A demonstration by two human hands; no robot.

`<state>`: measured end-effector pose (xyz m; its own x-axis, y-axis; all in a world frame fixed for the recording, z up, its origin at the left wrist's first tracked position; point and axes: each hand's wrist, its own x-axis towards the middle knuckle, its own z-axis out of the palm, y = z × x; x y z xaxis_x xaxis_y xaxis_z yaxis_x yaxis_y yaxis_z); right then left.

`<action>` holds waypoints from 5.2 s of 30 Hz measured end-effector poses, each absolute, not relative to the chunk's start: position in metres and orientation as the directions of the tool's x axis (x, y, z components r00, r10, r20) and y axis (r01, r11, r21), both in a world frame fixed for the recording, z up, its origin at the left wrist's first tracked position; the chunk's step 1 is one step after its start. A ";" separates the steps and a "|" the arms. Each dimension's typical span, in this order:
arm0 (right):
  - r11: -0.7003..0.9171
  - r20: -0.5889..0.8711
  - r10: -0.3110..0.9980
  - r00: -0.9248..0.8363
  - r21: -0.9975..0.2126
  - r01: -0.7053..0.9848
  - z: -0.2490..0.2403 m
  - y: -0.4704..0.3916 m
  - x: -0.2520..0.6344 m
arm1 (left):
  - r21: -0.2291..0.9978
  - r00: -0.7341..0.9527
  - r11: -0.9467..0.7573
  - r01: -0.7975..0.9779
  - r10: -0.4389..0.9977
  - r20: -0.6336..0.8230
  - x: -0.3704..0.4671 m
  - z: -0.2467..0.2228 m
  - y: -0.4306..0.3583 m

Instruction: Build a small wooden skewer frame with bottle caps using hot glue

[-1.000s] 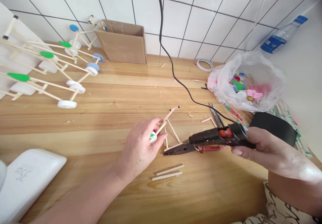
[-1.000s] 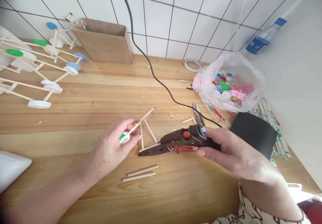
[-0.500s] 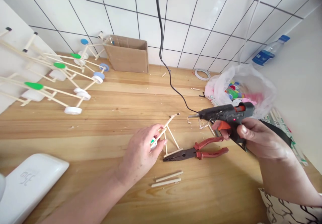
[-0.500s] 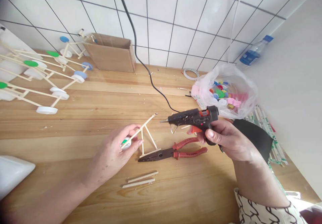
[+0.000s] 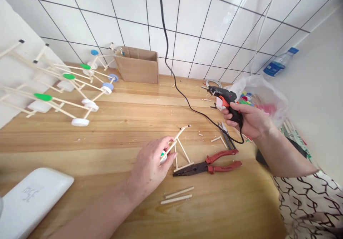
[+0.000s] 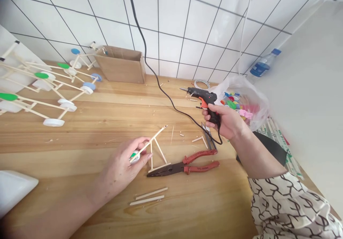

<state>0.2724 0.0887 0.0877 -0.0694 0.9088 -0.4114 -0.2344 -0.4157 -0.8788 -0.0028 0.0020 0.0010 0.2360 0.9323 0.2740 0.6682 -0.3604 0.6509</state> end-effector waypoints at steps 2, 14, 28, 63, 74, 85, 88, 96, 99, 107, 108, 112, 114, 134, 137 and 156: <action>-0.412 -0.411 0.910 -0.059 -0.875 -0.253 0.092 0.093 0.265 | 0.652 0.235 -0.359 0.668 0.933 0.272 -0.003 0.001 0.002; -0.357 -0.357 0.933 -0.038 -0.912 -0.200 0.092 0.121 0.252 | 0.656 0.238 -0.369 0.658 0.929 0.283 -0.002 -0.001 0.003; -0.272 -0.152 0.921 0.360 -0.911 0.311 0.053 0.189 0.238 | 0.687 0.228 -0.325 0.650 0.946 0.232 -0.003 -0.001 0.003; 0.589 0.146 0.807 -0.572 -0.270 0.762 0.069 -0.013 0.231 | 0.659 0.227 -0.338 0.671 0.941 0.251 -0.002 0.002 0.001; 0.601 0.138 0.799 -0.586 -0.230 0.765 0.047 -0.023 0.243 | 0.661 0.234 -0.349 0.664 0.937 0.260 -0.004 0.003 0.000; 0.578 0.138 0.813 -0.566 -0.309 0.755 0.040 -0.022 0.238 | 0.668 0.223 -0.332 0.666 0.943 0.247 -0.003 0.004 0.000; 0.573 0.142 0.816 -0.560 -0.329 0.751 0.040 -0.021 0.237 | 0.667 0.224 -0.337 0.664 0.941 0.253 -0.003 0.004 0.001; 0.572 0.142 0.814 -0.563 -0.363 0.735 0.040 -0.021 0.237 | 0.664 0.227 -0.345 0.664 0.938 0.261 -0.003 0.004 0.001; 0.572 0.141 0.814 -0.563 -0.363 0.735 0.040 -0.021 0.237 | 0.664 0.231 -0.348 0.662 0.937 0.260 -0.003 0.005 0.001; 0.568 0.135 0.815 -0.563 -0.377 0.732 0.040 -0.022 0.237 | 0.668 0.235 -0.360 0.651 0.933 0.274 -0.003 0.004 0.000; 0.569 0.136 0.815 -0.564 -0.378 0.731 0.039 -0.022 0.237 | 0.669 0.235 -0.360 0.650 0.933 0.274 -0.004 0.004 0.000; 0.572 0.134 0.812 -0.568 -0.380 0.727 0.039 -0.022 0.238 | 0.681 0.229 -0.358 0.639 0.933 0.276 -0.004 0.002 0.000; 0.574 0.134 0.810 -0.571 -0.380 0.725 0.039 -0.022 0.238 | 0.684 0.230 -0.359 0.635 0.933 0.277 -0.004 0.001 0.000; 0.581 0.149 0.808 -0.570 -0.367 0.727 0.038 -0.022 0.238 | 0.649 0.239 -0.402 0.646 0.914 0.329 -0.003 0.005 0.000; 0.582 0.147 0.806 -0.573 -0.371 0.724 0.038 -0.023 0.238 | 0.646 0.246 -0.423 0.636 0.904 0.350 -0.003 0.006 -0.001; 0.574 0.127 0.809 -0.573 -0.374 0.728 0.038 -0.023 0.239 | 0.747 0.244 -0.341 0.570 0.939 0.243 -0.006 0.016 0.000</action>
<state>0.2388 -0.0227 0.0381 -0.5732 0.8094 0.1273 0.7281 0.5744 -0.3740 -0.0059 -0.0005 0.0164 0.2436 0.9390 0.2429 0.5700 -0.3412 0.7474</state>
